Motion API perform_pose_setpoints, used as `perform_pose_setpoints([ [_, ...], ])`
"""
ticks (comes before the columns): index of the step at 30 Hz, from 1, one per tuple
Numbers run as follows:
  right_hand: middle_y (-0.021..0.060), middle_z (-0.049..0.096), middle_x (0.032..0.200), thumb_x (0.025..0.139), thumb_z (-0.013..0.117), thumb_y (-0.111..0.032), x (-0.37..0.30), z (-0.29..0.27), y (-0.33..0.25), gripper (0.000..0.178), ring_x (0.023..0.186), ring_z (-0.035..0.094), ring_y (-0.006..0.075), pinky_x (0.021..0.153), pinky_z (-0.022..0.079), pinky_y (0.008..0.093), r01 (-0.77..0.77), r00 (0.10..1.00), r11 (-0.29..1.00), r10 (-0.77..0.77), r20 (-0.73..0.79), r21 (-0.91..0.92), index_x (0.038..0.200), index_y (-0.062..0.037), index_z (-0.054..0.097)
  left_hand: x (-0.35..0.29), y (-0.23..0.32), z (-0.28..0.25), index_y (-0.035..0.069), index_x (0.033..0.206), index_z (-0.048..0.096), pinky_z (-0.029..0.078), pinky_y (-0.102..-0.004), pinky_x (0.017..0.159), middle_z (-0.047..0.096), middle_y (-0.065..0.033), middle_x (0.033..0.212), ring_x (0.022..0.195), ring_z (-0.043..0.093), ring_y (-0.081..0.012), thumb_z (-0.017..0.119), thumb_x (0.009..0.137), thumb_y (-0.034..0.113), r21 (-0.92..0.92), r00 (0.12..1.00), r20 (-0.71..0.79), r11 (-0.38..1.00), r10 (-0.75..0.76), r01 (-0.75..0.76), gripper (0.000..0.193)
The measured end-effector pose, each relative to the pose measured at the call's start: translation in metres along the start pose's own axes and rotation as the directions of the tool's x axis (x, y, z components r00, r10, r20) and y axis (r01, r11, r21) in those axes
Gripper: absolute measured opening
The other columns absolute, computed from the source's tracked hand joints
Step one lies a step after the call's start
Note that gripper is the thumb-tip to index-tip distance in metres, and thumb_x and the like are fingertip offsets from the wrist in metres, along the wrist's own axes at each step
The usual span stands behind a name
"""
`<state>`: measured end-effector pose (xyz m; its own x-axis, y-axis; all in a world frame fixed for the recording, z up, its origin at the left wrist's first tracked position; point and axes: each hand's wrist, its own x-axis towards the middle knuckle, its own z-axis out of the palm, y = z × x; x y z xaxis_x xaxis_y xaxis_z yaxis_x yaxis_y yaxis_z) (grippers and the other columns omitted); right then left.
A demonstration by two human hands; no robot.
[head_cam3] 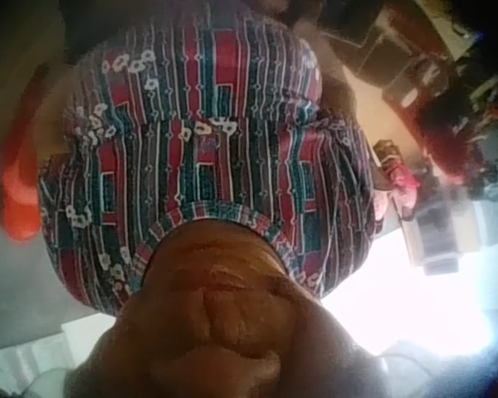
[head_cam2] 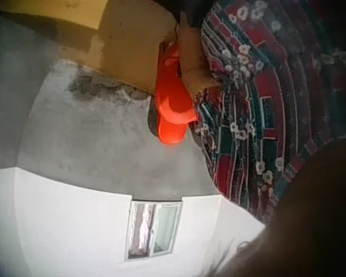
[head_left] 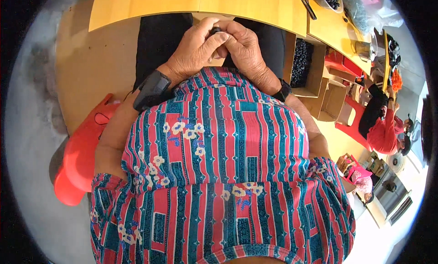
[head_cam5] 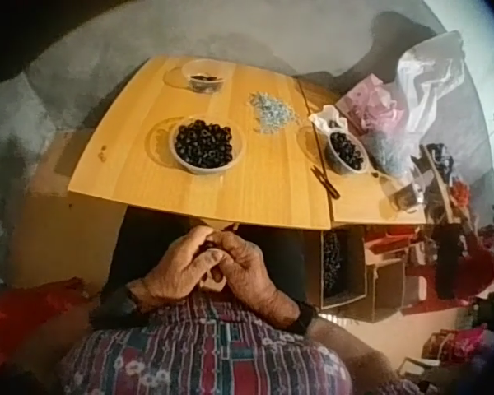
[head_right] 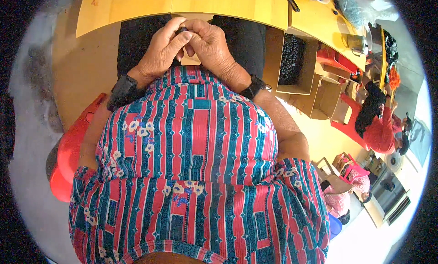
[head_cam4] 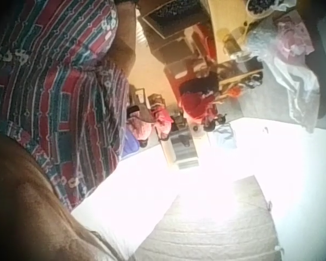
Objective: The person picks up plastic components from bowls on the table and assembles them together by hand.
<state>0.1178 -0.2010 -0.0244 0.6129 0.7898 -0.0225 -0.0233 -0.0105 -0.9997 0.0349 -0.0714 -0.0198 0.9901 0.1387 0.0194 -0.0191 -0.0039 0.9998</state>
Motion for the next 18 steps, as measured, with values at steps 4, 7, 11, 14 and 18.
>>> perform_pose_setpoints([
  [4, 0.0011, 0.055, 0.069, 0.089, 0.050, -0.007, 0.002, -0.003, -0.004, 0.016, 0.055, 0.050, 0.0062, 0.050, 0.042, 0.0207, -0.053, 0.998, 0.991, 0.055, -0.008, 0.121, 0.100, 0.0016, 0.057, 0.004, 0.001, -0.004, -0.001, 0.114, 0.046, 0.050, -0.0227, 0.060, 0.057, -0.0061, 0.080, 0.067, 0.057, -0.0092, 0.049, 0.092, 0.025, -0.085, 1.000, -0.010, 0.996, -0.027, 0.026, 0.035],
  [7, 0.0010, 0.057, 0.071, 0.088, 0.054, -0.013, 0.003, -0.012, -0.012, 0.023, 0.057, 0.049, 0.0054, 0.051, 0.041, 0.0186, -0.131, 0.991, 0.928, 0.110, 0.080, 0.348, 0.106, 0.0019, 0.057, 0.001, 0.008, -0.006, 0.001, 0.123, 0.043, 0.043, -0.0193, 0.060, 0.054, -0.0004, 0.084, 0.067, 0.048, -0.0048, 0.040, 0.095, 0.039, -0.431, 0.987, 0.080, 0.889, -0.136, 0.157, 0.048],
  [11, 0.0009, 0.057, 0.071, 0.089, 0.054, -0.015, 0.001, -0.017, -0.010, 0.025, 0.059, 0.049, 0.0055, 0.051, 0.040, 0.0183, -0.098, 0.995, 0.955, 0.085, 0.056, 0.280, 0.107, 0.0013, 0.057, 0.001, -0.001, -0.011, 0.001, 0.120, 0.048, 0.042, -0.0181, 0.061, 0.055, 0.0011, 0.086, 0.071, 0.048, -0.0036, 0.046, 0.093, 0.036, -0.584, 0.983, 0.085, 0.792, -0.160, 0.179, 0.045],
  [14, 0.0011, 0.058, 0.070, 0.088, 0.056, -0.017, 0.001, -0.014, -0.021, 0.026, 0.058, 0.050, 0.0058, 0.050, 0.041, 0.0193, -0.114, 0.991, 0.975, 0.098, 0.092, 0.189, 0.108, -0.0001, 0.059, 0.002, -0.001, -0.011, 0.000, 0.117, 0.051, 0.041, -0.0173, 0.061, 0.057, 0.0011, 0.090, 0.070, 0.048, -0.0033, 0.050, 0.092, 0.031, -0.616, 0.977, 0.062, 0.763, -0.203, 0.198, 0.040],
  [18, 0.0009, 0.057, 0.069, 0.088, 0.057, -0.019, 0.002, -0.016, -0.018, 0.026, 0.057, 0.050, 0.0058, 0.049, 0.041, 0.0195, -0.120, 0.989, 0.983, 0.106, 0.103, 0.139, 0.107, -0.0016, 0.060, 0.002, -0.006, -0.012, 0.000, 0.116, 0.053, 0.043, -0.0161, 0.061, 0.058, 0.0006, 0.092, 0.070, 0.049, -0.0035, 0.053, 0.091, 0.021, -0.615, 0.971, 0.047, 0.759, -0.234, 0.212, 0.033],
])
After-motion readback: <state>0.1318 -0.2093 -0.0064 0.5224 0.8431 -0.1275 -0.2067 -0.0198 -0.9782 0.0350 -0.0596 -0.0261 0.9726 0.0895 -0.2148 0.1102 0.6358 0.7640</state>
